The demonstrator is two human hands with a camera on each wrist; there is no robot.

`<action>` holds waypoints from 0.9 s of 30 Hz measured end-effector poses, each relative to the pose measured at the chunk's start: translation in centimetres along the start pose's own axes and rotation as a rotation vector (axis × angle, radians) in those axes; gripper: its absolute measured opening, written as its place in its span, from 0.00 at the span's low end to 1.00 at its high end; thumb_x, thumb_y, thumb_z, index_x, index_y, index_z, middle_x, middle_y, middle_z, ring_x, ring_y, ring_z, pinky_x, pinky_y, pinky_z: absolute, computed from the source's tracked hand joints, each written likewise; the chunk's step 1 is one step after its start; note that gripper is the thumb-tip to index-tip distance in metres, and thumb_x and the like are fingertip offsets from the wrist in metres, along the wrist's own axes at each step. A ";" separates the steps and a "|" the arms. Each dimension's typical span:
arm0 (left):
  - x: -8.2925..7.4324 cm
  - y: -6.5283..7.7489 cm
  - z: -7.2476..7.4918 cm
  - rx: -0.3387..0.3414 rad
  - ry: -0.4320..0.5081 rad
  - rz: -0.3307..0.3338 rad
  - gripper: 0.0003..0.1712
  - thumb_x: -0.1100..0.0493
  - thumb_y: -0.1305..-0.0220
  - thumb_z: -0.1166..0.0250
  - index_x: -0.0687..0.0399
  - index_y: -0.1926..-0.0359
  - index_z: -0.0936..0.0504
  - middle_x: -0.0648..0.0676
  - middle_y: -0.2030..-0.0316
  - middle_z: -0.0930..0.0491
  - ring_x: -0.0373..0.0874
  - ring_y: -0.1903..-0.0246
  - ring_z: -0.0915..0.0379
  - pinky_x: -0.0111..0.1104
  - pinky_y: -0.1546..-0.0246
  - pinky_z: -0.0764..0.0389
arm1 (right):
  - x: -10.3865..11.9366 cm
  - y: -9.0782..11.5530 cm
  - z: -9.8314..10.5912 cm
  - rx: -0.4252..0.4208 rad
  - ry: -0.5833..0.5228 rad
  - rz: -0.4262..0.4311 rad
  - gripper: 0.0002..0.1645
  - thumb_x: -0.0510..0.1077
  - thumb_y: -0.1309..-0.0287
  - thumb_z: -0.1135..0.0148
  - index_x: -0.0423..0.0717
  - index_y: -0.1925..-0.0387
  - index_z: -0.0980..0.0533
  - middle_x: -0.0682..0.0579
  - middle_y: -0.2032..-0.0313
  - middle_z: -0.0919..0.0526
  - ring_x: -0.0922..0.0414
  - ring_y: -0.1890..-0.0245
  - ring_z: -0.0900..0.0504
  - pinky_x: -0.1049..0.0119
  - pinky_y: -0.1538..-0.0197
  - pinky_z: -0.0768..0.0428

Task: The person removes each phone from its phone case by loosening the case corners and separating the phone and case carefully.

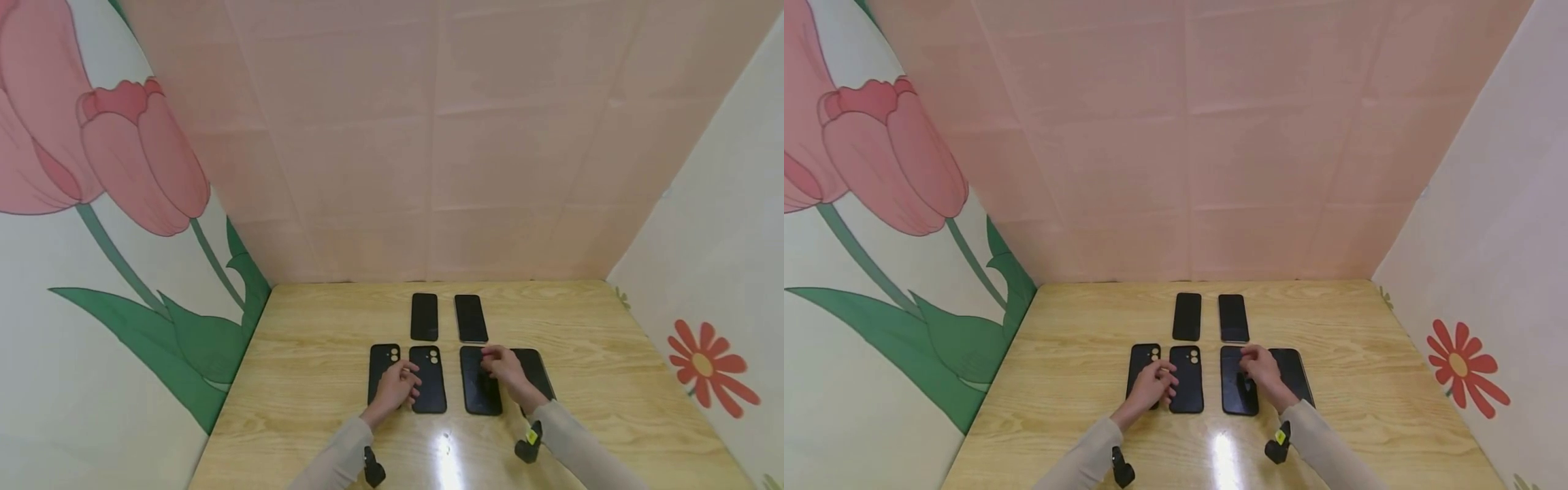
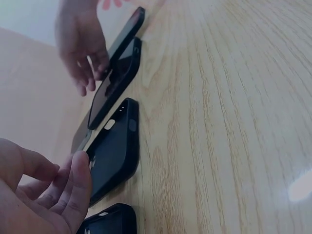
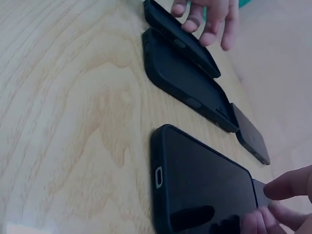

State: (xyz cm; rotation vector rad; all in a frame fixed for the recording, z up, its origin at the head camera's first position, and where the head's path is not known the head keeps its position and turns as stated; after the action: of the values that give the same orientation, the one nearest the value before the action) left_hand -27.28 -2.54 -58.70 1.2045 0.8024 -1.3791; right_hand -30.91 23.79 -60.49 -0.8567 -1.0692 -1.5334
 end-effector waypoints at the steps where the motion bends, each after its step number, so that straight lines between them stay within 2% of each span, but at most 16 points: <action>1: 0.0 0.0 0.0 0.001 0.002 -0.002 0.13 0.69 0.30 0.45 0.68 0.48 0.23 0.55 0.68 0.17 0.46 0.74 0.19 0.43 0.73 0.16 | -0.2 -0.1 0.2 -0.017 0.042 0.001 0.21 0.29 0.40 0.42 0.24 0.46 0.30 0.39 0.62 0.23 0.51 0.65 0.23 0.61 0.64 0.21; 4: 0.0 -0.1 0.0 0.001 0.002 -0.004 0.12 0.69 0.30 0.45 0.68 0.48 0.23 0.55 0.68 0.17 0.45 0.74 0.19 0.41 0.74 0.16 | -0.5 -0.2 0.7 -0.057 0.182 0.018 0.24 0.32 0.44 0.37 0.25 0.47 0.29 0.38 0.61 0.24 0.47 0.63 0.24 0.60 0.62 0.24; 7: 0.0 -0.1 -0.1 0.002 -0.001 -0.004 0.12 0.69 0.30 0.45 0.68 0.49 0.23 0.55 0.68 0.17 0.45 0.74 0.19 0.40 0.75 0.16 | -0.6 -0.3 0.8 -0.079 0.288 0.035 0.28 0.36 0.46 0.33 0.24 0.47 0.30 0.34 0.60 0.23 0.43 0.61 0.23 0.54 0.58 0.25; 11: 0.0 -0.2 -0.1 0.001 -0.004 -0.008 0.12 0.69 0.30 0.45 0.68 0.49 0.22 0.54 0.69 0.17 0.45 0.74 0.19 0.40 0.75 0.16 | -1.0 -0.2 0.7 -0.069 0.328 0.017 0.35 0.41 0.45 0.31 0.22 0.44 0.34 0.27 0.55 0.27 0.38 0.57 0.24 0.45 0.52 0.26; 15: -0.1 -0.1 -0.1 0.006 -0.007 -0.009 0.12 0.69 0.30 0.44 0.68 0.49 0.22 0.54 0.69 0.16 0.46 0.74 0.19 0.41 0.74 0.16 | -1.2 -0.1 0.5 -0.057 0.409 0.007 0.39 0.45 0.45 0.30 0.20 0.44 0.35 0.23 0.51 0.31 0.33 0.52 0.27 0.42 0.49 0.27; 19: -0.2 -0.2 0.0 0.008 -0.014 -0.007 0.12 0.69 0.30 0.44 0.68 0.49 0.22 0.56 0.68 0.16 0.47 0.74 0.18 0.41 0.74 0.15 | -1.2 -0.2 0.0 -0.037 0.475 0.016 0.42 0.49 0.47 0.27 0.18 0.47 0.35 0.21 0.51 0.33 0.30 0.53 0.27 0.41 0.51 0.26; 24: -0.4 -0.2 0.2 0.012 -0.014 -0.011 0.12 0.70 0.30 0.45 0.69 0.49 0.23 0.58 0.67 0.16 0.48 0.73 0.18 0.42 0.73 0.16 | -1.0 -0.3 -0.5 -0.038 0.529 0.027 0.44 0.51 0.52 0.23 0.18 0.53 0.34 0.20 0.57 0.34 0.29 0.59 0.27 0.41 0.57 0.25; 27: -0.3 -0.2 0.2 0.018 -0.009 -0.002 0.12 0.70 0.29 0.45 0.69 0.48 0.23 0.58 0.67 0.16 0.48 0.73 0.18 0.42 0.73 0.15 | -1.1 -0.3 -0.7 -0.036 0.545 -0.001 0.45 0.51 0.54 0.22 0.19 0.53 0.35 0.21 0.57 0.34 0.28 0.58 0.28 0.40 0.57 0.25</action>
State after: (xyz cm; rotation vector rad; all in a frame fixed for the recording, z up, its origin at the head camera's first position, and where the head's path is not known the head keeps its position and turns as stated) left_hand -27.57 -2.63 -58.39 1.2110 0.7869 -1.3952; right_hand -30.99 23.57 -61.76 -0.4175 -0.6432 -1.6599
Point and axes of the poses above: each hand's wrist, its own y-axis away from the middle knuckle, its own z-axis out of the back of the hand, x = y × z, the point moved 7 cm from there along -y, towards the middle knuckle
